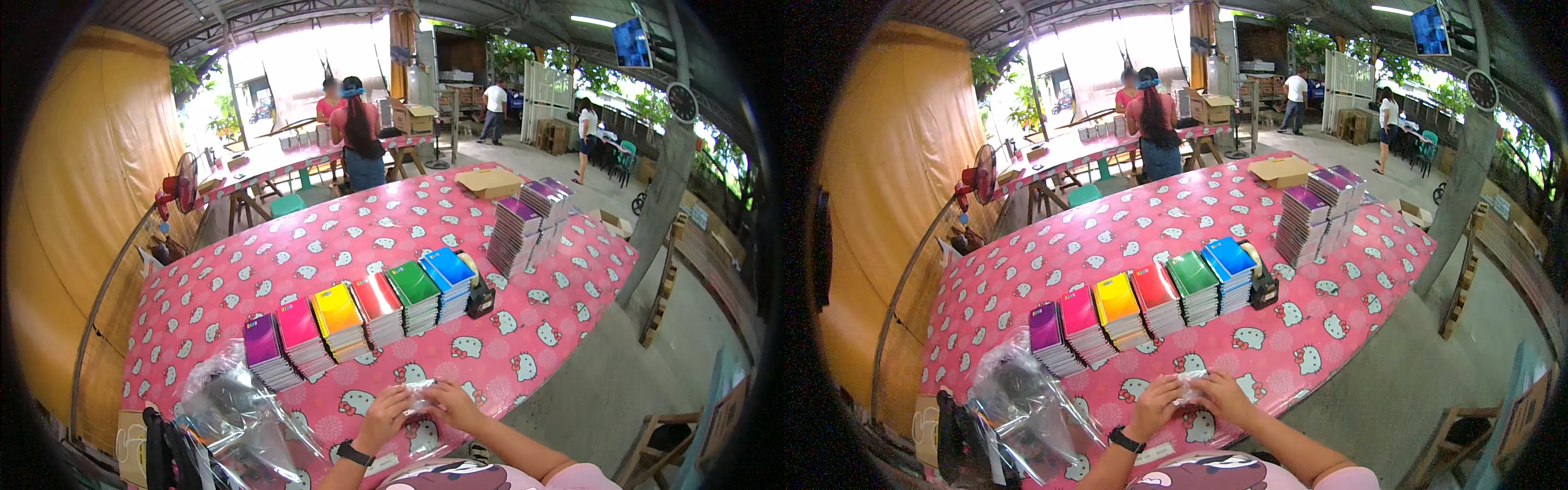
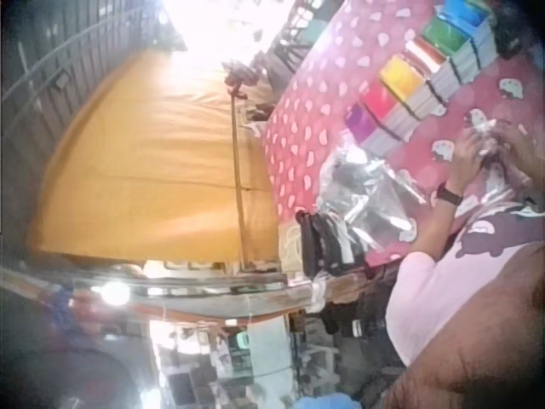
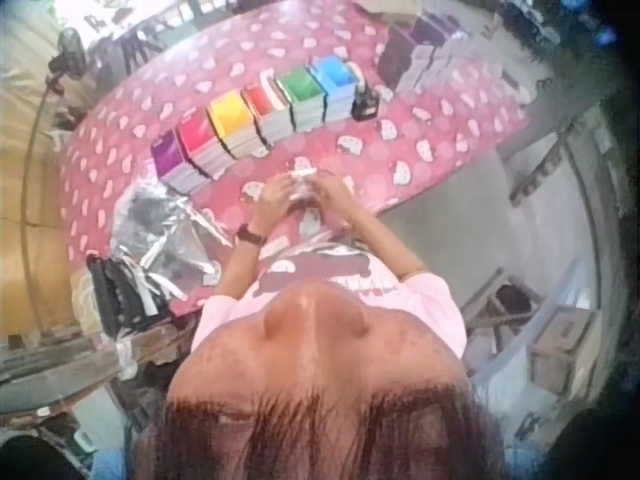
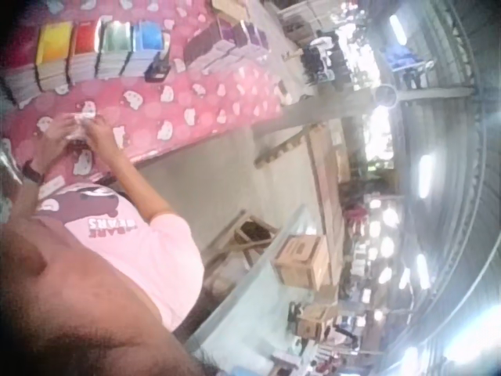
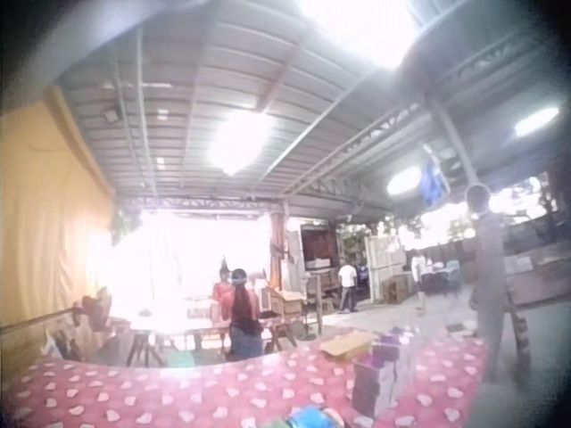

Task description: The person places stacks of colorful small notepads into clear plastic bags by hand and seals them with tape.

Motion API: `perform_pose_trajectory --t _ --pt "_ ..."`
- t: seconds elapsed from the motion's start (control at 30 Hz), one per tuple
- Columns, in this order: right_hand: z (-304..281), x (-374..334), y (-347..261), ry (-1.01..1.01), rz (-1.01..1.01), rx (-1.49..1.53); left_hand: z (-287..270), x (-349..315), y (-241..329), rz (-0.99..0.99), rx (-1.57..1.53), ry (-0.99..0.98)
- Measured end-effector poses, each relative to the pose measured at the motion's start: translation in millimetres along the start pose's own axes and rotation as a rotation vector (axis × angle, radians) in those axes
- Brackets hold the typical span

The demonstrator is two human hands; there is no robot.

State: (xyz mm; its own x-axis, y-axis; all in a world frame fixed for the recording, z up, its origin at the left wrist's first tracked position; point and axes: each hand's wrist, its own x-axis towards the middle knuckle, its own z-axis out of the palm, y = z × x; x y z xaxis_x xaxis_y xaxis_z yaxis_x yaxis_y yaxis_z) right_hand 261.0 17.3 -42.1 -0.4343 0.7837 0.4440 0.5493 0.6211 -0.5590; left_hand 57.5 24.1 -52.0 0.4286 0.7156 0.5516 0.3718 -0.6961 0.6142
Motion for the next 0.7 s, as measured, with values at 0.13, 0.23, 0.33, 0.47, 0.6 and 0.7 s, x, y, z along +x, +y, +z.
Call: perform_pose_trajectory --t 0.13,0.23,0.33,0.47,0.6,0.7 --pt "5.8 -7.8 -5.7 0.127 0.086 0.193 13.5 -2.7 4.0 -0.075 -0.149 0.193" --pt "7.8 -3.0 -15.2 0.209 0.178 0.426 24.0 -4.6 12.7 -0.239 -0.145 0.294" --pt "1.7 8.4 -22.5 0.096 0.270 0.362 33.4 -9.5 10.3 -0.278 -0.239 0.417" --pt "0.1 21.2 -25.0 0.186 0.281 0.400 31.7 -9.8 7.9 -0.282 -0.188 0.379" --pt "-7.6 20.0 -37.2 0.215 0.336 0.300 21.9 -14.4 1.7 -0.212 -0.052 0.296" --pt "-21.3 5.7 -33.1 0.189 0.183 -0.074 35.8 -7.5 0.0 -0.208 -0.095 0.300"
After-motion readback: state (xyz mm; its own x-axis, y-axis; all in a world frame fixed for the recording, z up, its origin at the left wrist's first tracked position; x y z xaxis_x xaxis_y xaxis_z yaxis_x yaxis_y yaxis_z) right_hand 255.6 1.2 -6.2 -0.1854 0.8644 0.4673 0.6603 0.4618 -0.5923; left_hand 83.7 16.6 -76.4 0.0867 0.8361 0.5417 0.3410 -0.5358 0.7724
